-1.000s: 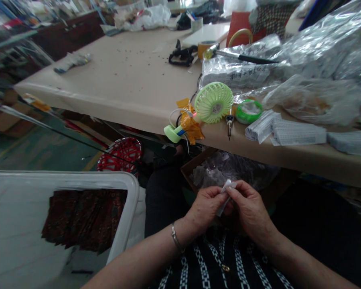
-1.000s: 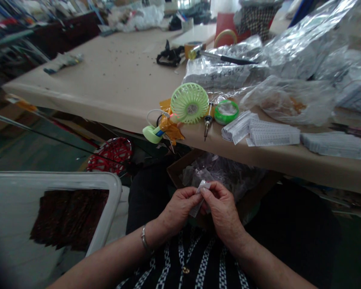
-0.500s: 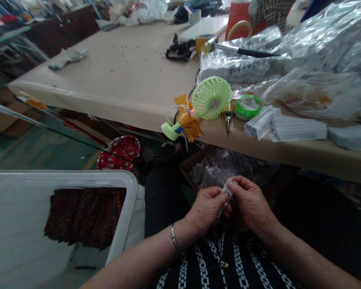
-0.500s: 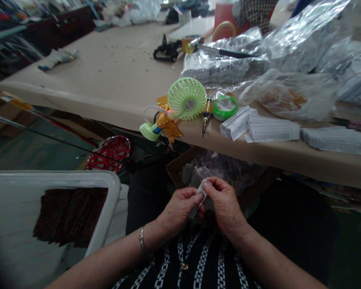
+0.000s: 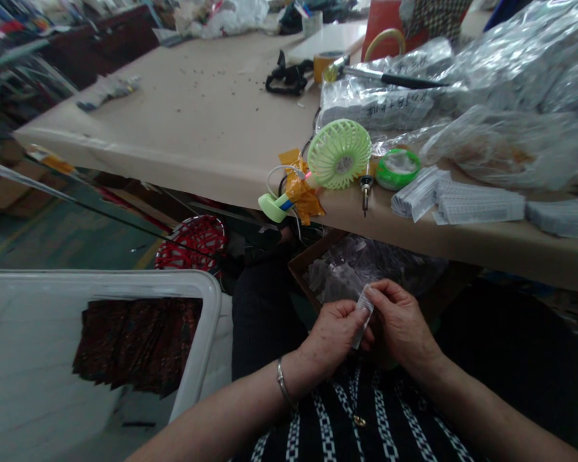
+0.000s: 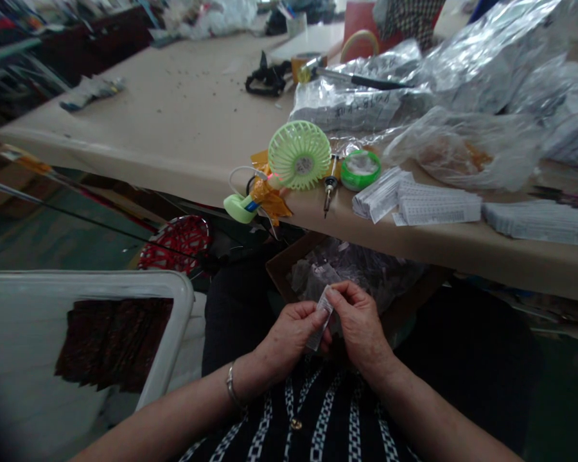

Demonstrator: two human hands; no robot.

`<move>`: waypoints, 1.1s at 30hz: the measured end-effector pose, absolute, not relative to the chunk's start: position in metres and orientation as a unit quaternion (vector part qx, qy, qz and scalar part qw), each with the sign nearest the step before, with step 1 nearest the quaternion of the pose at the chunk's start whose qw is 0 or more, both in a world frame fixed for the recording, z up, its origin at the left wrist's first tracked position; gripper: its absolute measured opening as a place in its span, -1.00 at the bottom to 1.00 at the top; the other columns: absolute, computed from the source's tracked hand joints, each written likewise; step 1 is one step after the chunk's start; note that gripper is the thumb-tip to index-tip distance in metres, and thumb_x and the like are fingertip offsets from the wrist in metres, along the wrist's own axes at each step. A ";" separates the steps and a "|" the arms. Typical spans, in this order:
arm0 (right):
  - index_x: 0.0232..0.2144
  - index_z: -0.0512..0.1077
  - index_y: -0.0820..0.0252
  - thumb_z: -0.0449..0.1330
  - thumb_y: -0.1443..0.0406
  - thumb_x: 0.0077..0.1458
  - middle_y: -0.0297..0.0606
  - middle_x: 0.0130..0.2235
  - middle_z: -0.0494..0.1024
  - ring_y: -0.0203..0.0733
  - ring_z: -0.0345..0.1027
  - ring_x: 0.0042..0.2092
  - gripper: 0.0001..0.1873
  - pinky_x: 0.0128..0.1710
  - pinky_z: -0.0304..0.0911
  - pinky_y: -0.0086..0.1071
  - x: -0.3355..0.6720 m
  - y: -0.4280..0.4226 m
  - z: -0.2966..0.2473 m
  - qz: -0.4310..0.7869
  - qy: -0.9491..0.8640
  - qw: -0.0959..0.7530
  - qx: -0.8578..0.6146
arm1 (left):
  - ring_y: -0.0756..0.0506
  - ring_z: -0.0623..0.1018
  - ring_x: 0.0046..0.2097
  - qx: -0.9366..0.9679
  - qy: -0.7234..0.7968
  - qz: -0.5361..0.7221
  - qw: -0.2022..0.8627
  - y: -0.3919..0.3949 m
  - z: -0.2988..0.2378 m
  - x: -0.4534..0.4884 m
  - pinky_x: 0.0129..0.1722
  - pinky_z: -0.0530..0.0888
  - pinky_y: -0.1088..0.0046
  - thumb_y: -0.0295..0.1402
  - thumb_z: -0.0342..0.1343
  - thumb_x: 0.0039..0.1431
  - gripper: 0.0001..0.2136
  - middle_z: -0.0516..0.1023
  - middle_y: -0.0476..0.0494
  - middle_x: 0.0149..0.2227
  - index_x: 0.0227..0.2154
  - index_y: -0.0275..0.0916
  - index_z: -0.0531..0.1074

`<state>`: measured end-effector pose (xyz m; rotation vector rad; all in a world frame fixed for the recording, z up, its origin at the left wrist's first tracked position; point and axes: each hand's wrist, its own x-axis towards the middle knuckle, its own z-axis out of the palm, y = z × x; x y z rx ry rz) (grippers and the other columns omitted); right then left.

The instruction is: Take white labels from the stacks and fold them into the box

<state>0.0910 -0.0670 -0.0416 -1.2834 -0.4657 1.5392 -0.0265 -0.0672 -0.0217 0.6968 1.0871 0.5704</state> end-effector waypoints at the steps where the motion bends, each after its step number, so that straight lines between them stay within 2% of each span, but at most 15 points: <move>1: -0.53 0.39 0.15 0.33 0.17 -0.13 -0.50 -0.65 0.35 -0.43 0.12 -0.66 -0.78 -0.66 0.05 -0.50 0.090 -0.068 -0.042 0.635 -0.204 0.517 -0.537 | 0.05 0.37 -0.61 0.316 0.498 0.261 0.764 -0.068 -0.022 -0.026 -0.57 0.30 0.53 -0.01 0.14 -0.03 -0.62 0.41 -0.03 -0.64 -0.59 -0.29 0.36; 4: -0.50 0.41 0.14 0.31 0.15 -0.10 -0.50 -0.64 0.35 -0.45 0.09 -0.66 -0.78 -0.65 0.05 -0.50 0.089 -0.068 -0.043 0.632 -0.211 0.518 -0.536 | 0.05 0.38 -0.61 0.315 0.497 0.260 0.766 -0.068 -0.022 -0.026 -0.57 0.30 0.54 0.01 0.12 -0.02 -0.60 0.42 -0.03 -0.64 -0.58 -0.29 0.36; 7: -0.45 0.44 0.15 0.34 0.15 -0.14 -0.47 -0.60 0.39 -0.42 0.15 -0.63 -0.76 -0.63 0.07 -0.49 0.091 -0.066 -0.042 0.638 -0.196 0.508 -0.544 | 0.07 0.37 -0.62 0.321 0.498 0.252 0.765 -0.067 -0.021 -0.028 -0.59 0.27 0.56 0.00 0.13 -0.01 -0.60 0.43 -0.04 -0.63 -0.59 -0.30 0.36; 12: -0.55 0.42 0.18 0.33 0.18 -0.15 -0.47 -0.61 0.36 -0.42 0.12 -0.61 -0.79 -0.62 0.04 -0.49 0.095 -0.062 -0.040 0.610 -0.244 0.498 -0.566 | 0.09 0.38 -0.63 0.303 0.483 0.236 0.787 -0.067 -0.022 -0.030 -0.65 0.20 0.61 -0.06 0.14 0.01 -0.65 0.45 -0.04 -0.61 -0.54 -0.31 0.37; 16: -0.56 0.44 0.15 0.31 0.16 -0.11 -0.47 -0.61 0.37 -0.40 0.13 -0.58 -0.80 -0.55 0.08 -0.47 0.096 -0.060 -0.042 0.587 -0.277 0.500 -0.574 | 0.08 0.40 -0.64 0.291 0.473 0.224 0.801 -0.066 -0.024 -0.031 -0.70 0.11 0.62 -0.09 0.12 0.03 -0.67 0.46 -0.05 -0.60 -0.50 -0.31 0.39; 18: -0.47 0.50 0.13 0.31 0.13 -0.11 -0.44 -0.55 0.44 -0.38 0.19 -0.53 -0.79 -0.49 0.12 -0.45 0.096 -0.061 -0.044 0.584 -0.274 0.500 -0.579 | 0.08 0.40 -0.64 0.284 0.479 0.221 0.801 -0.065 -0.023 -0.032 -0.71 0.10 0.62 -0.09 0.11 0.04 -0.67 0.46 -0.05 -0.59 -0.47 -0.32 0.40; 22: -0.22 0.51 0.10 0.18 -0.02 0.00 -0.36 -0.43 0.52 -0.30 0.30 -0.44 -0.60 -0.42 0.19 -0.42 0.098 -0.064 -0.048 0.614 -0.250 0.499 -0.558 | 0.07 0.41 -0.63 0.275 0.483 0.223 0.801 -0.065 -0.023 -0.033 -0.70 0.10 0.62 -0.08 0.13 0.02 -0.66 0.47 -0.05 -0.59 -0.43 -0.34 0.42; 24: -0.29 0.50 0.13 0.16 -0.03 0.02 -0.37 -0.50 0.49 -0.29 0.30 -0.46 -0.61 -0.44 0.20 -0.43 0.100 -0.066 -0.050 0.633 -0.250 0.490 -0.544 | 0.07 0.42 -0.62 0.276 0.481 0.225 0.801 -0.065 -0.024 -0.033 -0.70 0.10 0.62 -0.08 0.13 0.02 -0.66 0.47 -0.05 -0.58 -0.43 -0.34 0.42; 28: -0.50 0.43 0.17 0.28 0.07 -0.07 -0.47 -0.64 0.35 -0.37 0.18 -0.59 -0.72 -0.57 0.12 -0.48 0.102 -0.066 -0.052 0.651 -0.265 0.468 -0.535 | 0.07 0.42 -0.63 0.281 0.479 0.225 0.801 -0.065 -0.027 -0.033 -0.70 0.14 0.63 -0.08 0.12 0.04 -0.66 0.47 -0.04 -0.57 -0.45 -0.32 0.40; 33: -0.32 0.49 0.16 0.28 0.07 -0.08 -0.40 -0.50 0.47 -0.35 0.27 -0.50 -0.67 -0.49 0.20 -0.47 0.103 -0.054 -0.047 0.644 -0.297 0.464 -0.530 | 0.07 0.42 -0.64 0.272 0.485 0.238 0.796 -0.056 -0.028 -0.035 -0.72 0.08 0.64 -0.13 0.14 0.04 -0.69 0.46 -0.05 -0.58 -0.42 -0.34 0.42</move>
